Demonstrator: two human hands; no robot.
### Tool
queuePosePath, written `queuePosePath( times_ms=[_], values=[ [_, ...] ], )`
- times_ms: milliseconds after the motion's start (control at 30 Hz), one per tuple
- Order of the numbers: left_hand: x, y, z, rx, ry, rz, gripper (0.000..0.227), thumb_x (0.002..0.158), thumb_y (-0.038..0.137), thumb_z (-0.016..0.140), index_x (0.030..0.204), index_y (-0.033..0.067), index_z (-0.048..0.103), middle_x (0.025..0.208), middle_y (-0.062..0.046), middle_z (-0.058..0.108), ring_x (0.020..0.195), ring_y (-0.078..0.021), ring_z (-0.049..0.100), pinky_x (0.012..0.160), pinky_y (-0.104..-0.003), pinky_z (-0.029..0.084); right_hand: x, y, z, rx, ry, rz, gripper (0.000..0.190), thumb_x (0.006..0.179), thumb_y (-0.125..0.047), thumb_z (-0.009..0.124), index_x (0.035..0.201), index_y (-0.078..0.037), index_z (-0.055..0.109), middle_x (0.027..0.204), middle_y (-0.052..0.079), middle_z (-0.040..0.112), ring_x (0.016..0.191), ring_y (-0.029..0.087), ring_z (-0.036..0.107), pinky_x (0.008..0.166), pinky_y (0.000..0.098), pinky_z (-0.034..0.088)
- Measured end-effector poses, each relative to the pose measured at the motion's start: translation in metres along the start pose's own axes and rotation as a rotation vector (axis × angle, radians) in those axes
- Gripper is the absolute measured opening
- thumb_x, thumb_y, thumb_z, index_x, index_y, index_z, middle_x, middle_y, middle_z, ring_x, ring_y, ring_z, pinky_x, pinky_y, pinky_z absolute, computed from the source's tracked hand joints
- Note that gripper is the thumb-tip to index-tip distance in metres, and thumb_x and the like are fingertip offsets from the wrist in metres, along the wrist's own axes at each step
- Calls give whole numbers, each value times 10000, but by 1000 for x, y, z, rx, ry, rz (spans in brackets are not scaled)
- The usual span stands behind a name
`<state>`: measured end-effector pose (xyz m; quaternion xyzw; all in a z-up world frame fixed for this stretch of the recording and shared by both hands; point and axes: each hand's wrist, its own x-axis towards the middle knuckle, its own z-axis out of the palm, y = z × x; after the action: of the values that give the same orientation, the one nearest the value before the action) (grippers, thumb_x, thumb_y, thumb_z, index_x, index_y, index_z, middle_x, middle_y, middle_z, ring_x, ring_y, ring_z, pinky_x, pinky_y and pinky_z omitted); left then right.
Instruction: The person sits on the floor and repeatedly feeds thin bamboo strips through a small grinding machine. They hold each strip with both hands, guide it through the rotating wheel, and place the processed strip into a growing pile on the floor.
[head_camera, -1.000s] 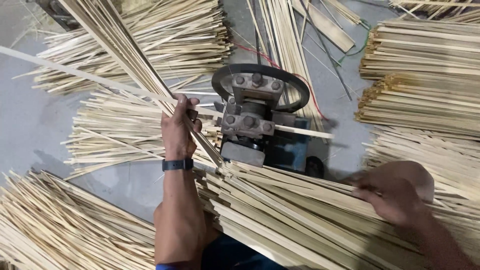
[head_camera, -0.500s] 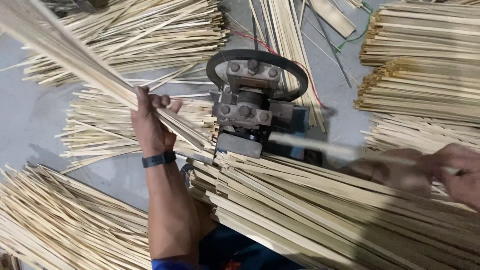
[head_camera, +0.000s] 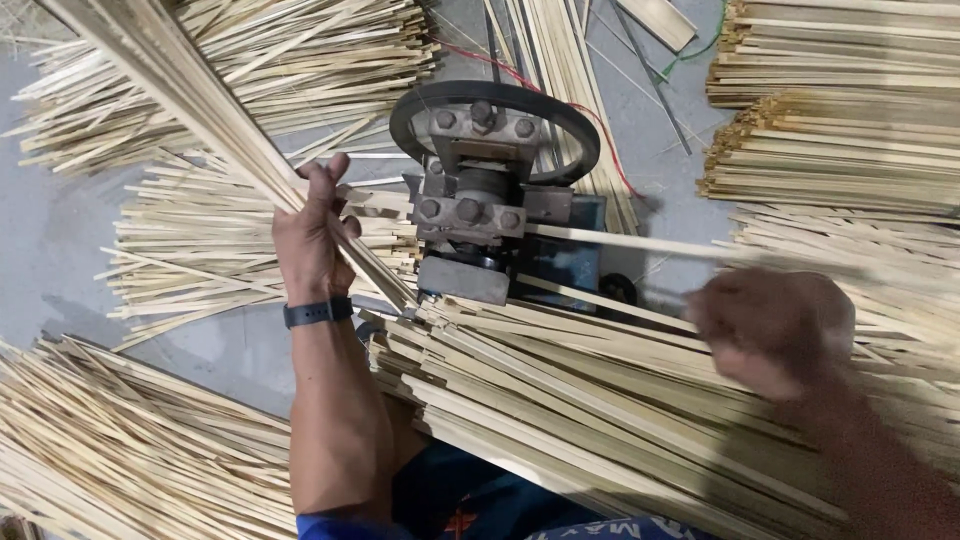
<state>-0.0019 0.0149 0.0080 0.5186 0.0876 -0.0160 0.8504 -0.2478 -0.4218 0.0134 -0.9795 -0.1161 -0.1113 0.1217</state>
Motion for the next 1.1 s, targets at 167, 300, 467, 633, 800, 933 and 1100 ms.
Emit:
queuePosePath(
  times_ms=[167, 300, 467, 633, 800, 933, 1100],
  values=[
    [-9, 1, 14, 91, -68, 32, 291, 978, 292, 729, 1079, 76, 562, 964, -116, 739, 932, -217, 769, 506, -230, 545, -45, 28, 42, 212, -374, 187, 287, 851, -227, 775, 1097, -82, 748, 1104, 136, 734, 997, 304, 717, 861, 449, 586],
    [-9, 4, 14, 79, -57, 14, 266, 1001, 285, 703, 1075, 70, 567, 940, -99, 734, 906, -211, 760, 498, -235, 538, -37, 34, 10, 261, -311, 130, 205, 889, -208, 741, 1079, -148, 790, 1121, 64, 785, 980, 244, 746, 879, 400, 585],
    [-3, 0, 10, -23, -7, 16, 204, 1027, 235, 666, 1068, 52, 586, 961, -93, 744, 955, -220, 769, 507, -247, 538, -21, 36, -28, 394, -216, 696, 280, 873, -162, 735, 1139, -80, 761, 1023, 101, 767, 864, 214, 745, 800, 352, 602],
    [3, 5, -6, -17, 24, 65, 224, 1044, 274, 636, 1039, 53, 598, 919, -100, 731, 914, -228, 758, 530, -255, 553, 25, 25, -31, 88, -339, 574, 257, 947, -306, 713, 1145, -161, 789, 900, 78, 787, 728, 200, 740, 683, 342, 616],
    [8, 8, -16, -255, -9, 77, 288, 1045, 328, 658, 1010, 55, 574, 770, -34, 585, 730, -186, 654, 699, -359, 661, 63, -19, -20, 273, -326, 510, 272, 953, -353, 665, 1135, -185, 777, 874, 64, 768, 654, 191, 741, 606, 342, 617],
    [17, -2, -25, -239, 89, 116, 348, 1013, 346, 727, 1017, 52, 541, 784, -31, 529, 680, -152, 560, 552, -316, 524, 68, -36, -15, 141, -63, 59, 266, 989, -301, 604, 1165, -125, 697, 972, 97, 725, 857, 251, 707, 771, 446, 567],
    [12, 4, -20, -93, 124, 155, 441, 965, 358, 769, 1114, -2, 563, 941, -108, 669, 722, -141, 591, 528, -278, 512, 29, -24, -2, 240, -295, 280, 229, 968, -279, 644, 1130, -125, 694, 957, 107, 718, 873, 271, 698, 785, 469, 582]
  ],
)
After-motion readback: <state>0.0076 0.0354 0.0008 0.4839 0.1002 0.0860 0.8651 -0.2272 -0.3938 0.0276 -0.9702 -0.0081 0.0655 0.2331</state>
